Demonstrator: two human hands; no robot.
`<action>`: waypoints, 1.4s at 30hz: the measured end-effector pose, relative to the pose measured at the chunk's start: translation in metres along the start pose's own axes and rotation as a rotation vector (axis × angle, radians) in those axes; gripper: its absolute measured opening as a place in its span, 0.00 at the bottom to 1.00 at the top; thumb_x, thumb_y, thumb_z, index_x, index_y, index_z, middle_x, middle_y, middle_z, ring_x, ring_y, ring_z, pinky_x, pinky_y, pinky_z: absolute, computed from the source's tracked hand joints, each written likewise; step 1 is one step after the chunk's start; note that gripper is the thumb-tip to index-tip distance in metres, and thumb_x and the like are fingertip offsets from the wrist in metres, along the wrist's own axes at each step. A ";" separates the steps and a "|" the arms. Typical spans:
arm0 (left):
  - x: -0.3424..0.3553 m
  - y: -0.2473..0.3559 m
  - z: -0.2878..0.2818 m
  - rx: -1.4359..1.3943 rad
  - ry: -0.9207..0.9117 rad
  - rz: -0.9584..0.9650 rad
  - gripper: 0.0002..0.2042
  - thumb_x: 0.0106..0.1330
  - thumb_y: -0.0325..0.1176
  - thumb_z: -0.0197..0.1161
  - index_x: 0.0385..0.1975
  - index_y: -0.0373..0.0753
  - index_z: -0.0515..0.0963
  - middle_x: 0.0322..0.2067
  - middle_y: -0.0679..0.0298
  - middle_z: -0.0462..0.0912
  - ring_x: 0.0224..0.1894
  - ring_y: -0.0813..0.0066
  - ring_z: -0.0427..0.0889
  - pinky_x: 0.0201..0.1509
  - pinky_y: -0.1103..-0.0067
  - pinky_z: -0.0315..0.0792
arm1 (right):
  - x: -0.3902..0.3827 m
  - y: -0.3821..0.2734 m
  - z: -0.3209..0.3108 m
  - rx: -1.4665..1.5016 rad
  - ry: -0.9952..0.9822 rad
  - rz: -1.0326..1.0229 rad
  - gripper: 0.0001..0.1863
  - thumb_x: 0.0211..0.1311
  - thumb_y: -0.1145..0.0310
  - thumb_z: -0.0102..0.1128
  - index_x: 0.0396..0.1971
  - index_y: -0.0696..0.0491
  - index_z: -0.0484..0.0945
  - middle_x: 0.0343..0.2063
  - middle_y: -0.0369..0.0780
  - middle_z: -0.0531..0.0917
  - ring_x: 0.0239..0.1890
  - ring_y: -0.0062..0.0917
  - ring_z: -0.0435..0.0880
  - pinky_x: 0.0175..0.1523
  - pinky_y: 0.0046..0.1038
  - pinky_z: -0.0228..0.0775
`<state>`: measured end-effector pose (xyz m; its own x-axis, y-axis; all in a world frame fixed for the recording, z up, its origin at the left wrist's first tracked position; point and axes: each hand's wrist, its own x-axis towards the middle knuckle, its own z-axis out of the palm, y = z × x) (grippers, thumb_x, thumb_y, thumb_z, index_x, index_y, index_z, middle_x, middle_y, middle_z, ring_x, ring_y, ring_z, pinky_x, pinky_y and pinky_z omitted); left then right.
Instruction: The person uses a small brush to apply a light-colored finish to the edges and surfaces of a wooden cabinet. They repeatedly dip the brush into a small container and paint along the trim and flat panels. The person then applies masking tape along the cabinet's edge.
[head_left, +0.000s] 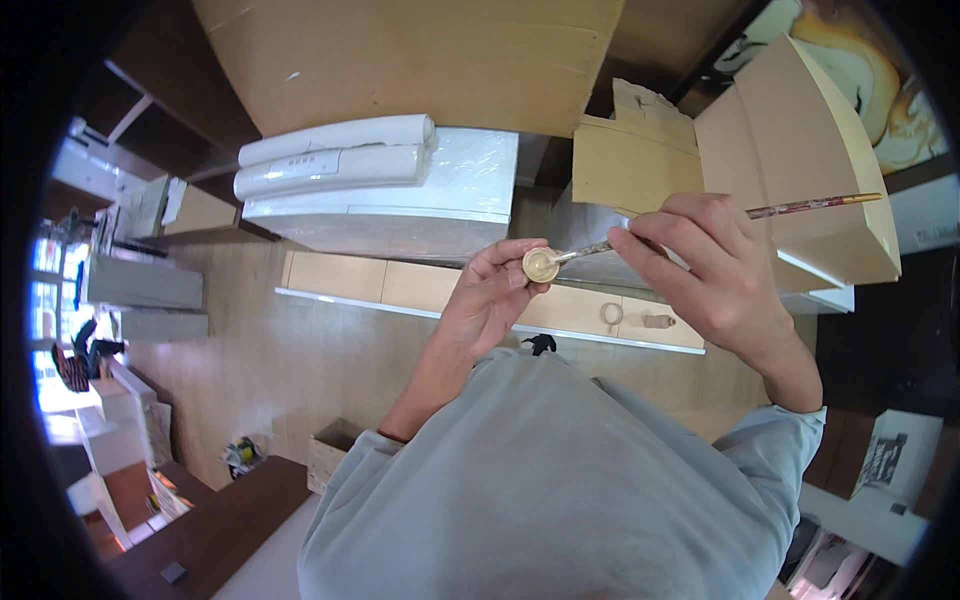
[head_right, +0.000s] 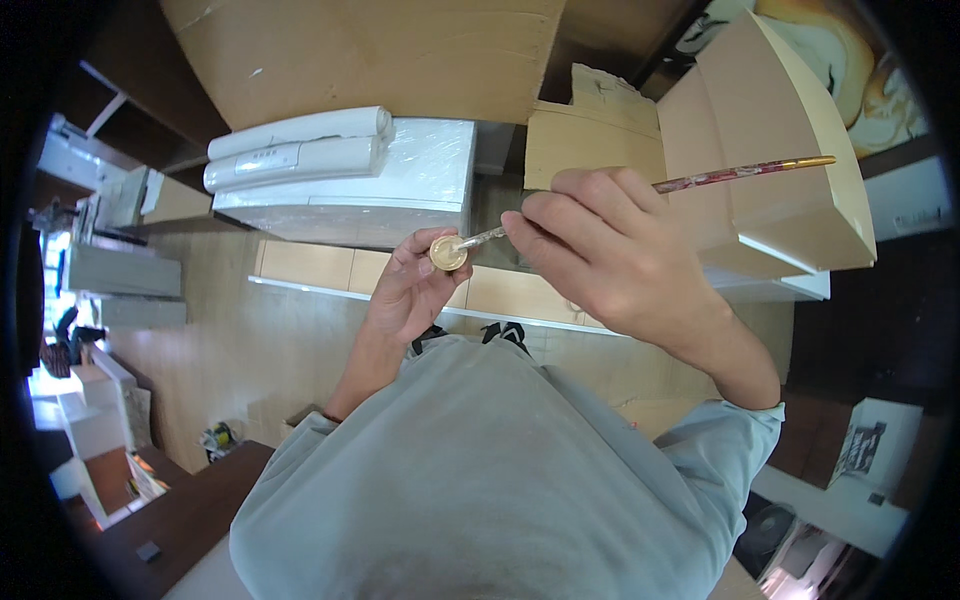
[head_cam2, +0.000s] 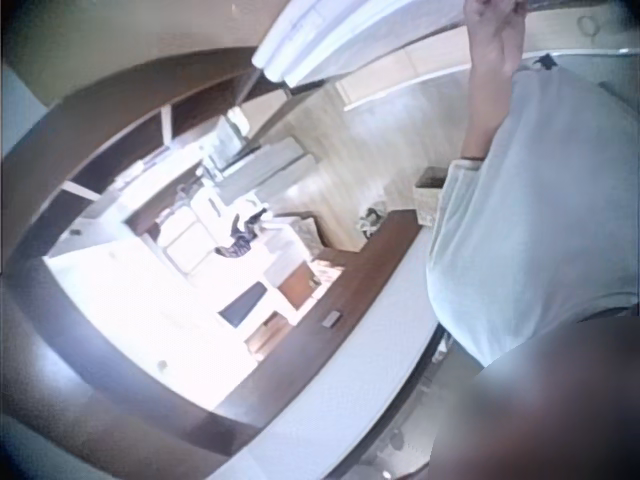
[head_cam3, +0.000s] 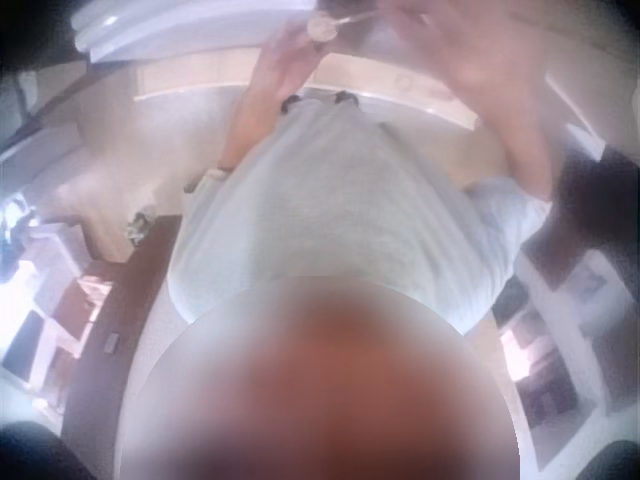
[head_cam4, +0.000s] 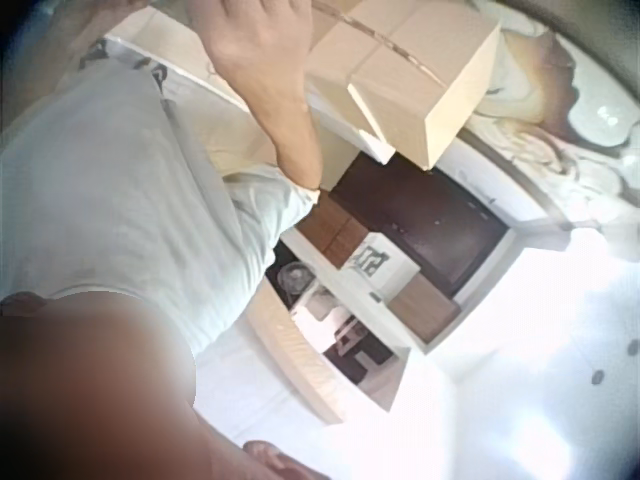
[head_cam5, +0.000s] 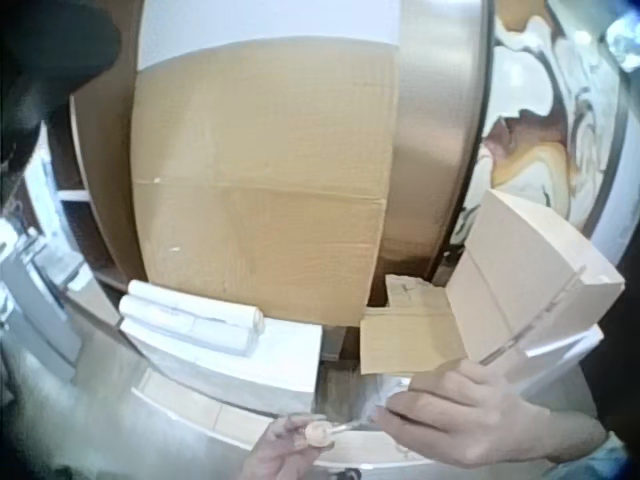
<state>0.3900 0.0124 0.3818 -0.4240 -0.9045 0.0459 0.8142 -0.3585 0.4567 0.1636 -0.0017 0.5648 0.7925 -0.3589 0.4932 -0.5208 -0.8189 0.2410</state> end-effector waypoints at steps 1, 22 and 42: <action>-0.003 0.003 0.000 0.028 0.002 0.020 0.19 0.64 0.29 0.66 0.55 0.33 0.77 0.48 0.56 0.82 0.50 0.68 0.80 0.57 0.71 0.72 | 0.007 -0.002 0.004 0.000 -0.012 -0.033 0.16 0.41 0.70 0.65 0.35 0.56 0.84 0.33 0.35 0.80 0.39 0.28 0.79 0.40 0.29 0.70; -0.022 0.033 -0.007 0.258 0.072 0.187 0.20 0.62 0.21 0.65 0.55 0.28 0.75 0.51 0.53 0.83 0.54 0.68 0.81 0.65 0.72 0.72 | 0.063 -0.015 0.012 -0.020 -0.148 -0.215 0.18 0.42 0.71 0.67 0.38 0.57 0.84 0.35 0.37 0.79 0.41 0.28 0.79 0.42 0.30 0.71; -0.024 0.028 -0.006 0.332 0.123 0.218 0.19 0.63 0.22 0.63 0.55 0.29 0.75 0.53 0.48 0.82 0.58 0.63 0.80 0.68 0.68 0.70 | 0.062 -0.010 0.003 0.088 -0.277 -0.057 0.17 0.43 0.72 0.64 0.38 0.56 0.84 0.35 0.36 0.79 0.42 0.28 0.78 0.43 0.30 0.72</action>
<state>0.4256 0.0228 0.3883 -0.1891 -0.9790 0.0761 0.6987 -0.0796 0.7110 0.2185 -0.0172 0.5908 0.8824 -0.4100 0.2307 -0.4532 -0.8725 0.1827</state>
